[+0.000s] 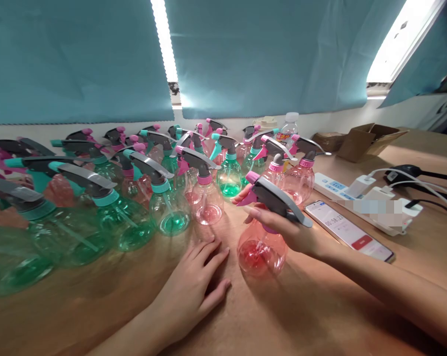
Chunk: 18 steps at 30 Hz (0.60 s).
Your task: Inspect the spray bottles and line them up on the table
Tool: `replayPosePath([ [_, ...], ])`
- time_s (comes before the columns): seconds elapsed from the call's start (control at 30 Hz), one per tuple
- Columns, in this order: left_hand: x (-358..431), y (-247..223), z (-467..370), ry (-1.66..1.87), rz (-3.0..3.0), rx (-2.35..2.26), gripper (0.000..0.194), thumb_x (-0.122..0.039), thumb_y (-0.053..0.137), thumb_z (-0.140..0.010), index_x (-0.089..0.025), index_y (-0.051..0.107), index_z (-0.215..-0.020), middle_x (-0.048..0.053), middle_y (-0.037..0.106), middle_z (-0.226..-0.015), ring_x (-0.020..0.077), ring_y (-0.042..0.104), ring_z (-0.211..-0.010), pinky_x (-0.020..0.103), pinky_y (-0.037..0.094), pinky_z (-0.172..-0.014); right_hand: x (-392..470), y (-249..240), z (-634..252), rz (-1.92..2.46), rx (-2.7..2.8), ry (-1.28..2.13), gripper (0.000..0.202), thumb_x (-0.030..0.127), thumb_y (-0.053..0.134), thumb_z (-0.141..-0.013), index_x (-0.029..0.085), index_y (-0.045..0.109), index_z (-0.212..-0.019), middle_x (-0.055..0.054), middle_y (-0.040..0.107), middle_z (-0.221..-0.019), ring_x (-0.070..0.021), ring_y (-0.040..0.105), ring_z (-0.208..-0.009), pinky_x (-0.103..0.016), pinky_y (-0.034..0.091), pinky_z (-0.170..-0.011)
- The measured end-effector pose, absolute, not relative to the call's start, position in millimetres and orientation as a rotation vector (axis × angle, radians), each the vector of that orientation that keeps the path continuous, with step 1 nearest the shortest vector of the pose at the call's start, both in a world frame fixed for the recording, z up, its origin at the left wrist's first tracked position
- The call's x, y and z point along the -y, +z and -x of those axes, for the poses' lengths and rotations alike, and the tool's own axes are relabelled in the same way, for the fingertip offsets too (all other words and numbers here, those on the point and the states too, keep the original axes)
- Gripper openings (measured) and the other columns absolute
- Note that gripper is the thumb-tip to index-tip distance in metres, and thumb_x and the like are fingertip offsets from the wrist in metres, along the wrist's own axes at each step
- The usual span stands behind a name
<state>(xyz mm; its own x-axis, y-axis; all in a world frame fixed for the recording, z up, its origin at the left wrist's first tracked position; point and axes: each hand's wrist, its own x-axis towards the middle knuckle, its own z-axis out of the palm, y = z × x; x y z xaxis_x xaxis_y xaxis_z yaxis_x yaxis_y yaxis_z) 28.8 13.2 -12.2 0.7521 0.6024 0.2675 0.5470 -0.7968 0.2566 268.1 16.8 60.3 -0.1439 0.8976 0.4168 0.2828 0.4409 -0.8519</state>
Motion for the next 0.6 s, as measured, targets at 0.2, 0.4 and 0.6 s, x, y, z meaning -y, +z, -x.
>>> replayPosePath([
  [0.2, -13, -10, -29, 0.486, -2.798, -0.924, 0.044, -0.039, 0.05, -0.096, -0.02, 0.051, -0.136, 0.012, 0.053, -0.139, 0.0331, 0.045, -0.129, 0.056, 0.035, -0.107, -16, 61, -270, 1.109, 1.664, 0.794, 0.036, 0.043, 0.063, -0.085, 0.031, 0.061, -0.119, -0.003, 0.066, -0.097, -0.0202, 0.064, -0.08, -0.029, 0.046, -0.055],
  [0.4, -13, -10, -29, 0.505, -2.789, -0.927, 0.044, -0.039, 0.051, -0.096, -0.021, 0.053, -0.135, 0.012, 0.054, -0.138, 0.0337, 0.046, -0.128, 0.055, 0.035, -0.108, -17, 54, -274, 1.146, 1.663, 0.807, 0.03, 0.042, 0.061, -0.087, 0.031, 0.063, -0.114, -0.001, 0.065, -0.086, -0.0204, 0.062, -0.077, -0.03, 0.046, -0.056],
  [0.6, -12, -11, -29, 0.505, -2.78, -0.921, 0.044, -0.039, 0.049, -0.096, -0.022, 0.051, -0.137, 0.012, 0.052, -0.14, 0.0332, 0.045, -0.129, 0.056, 0.035, -0.107, -17, 46, -280, 1.125, 1.696, 0.73, 0.026, 0.039, 0.061, -0.088, 0.032, 0.064, -0.112, 0.0, 0.065, -0.081, -0.0174, 0.057, -0.066, -0.03, 0.043, -0.052],
])
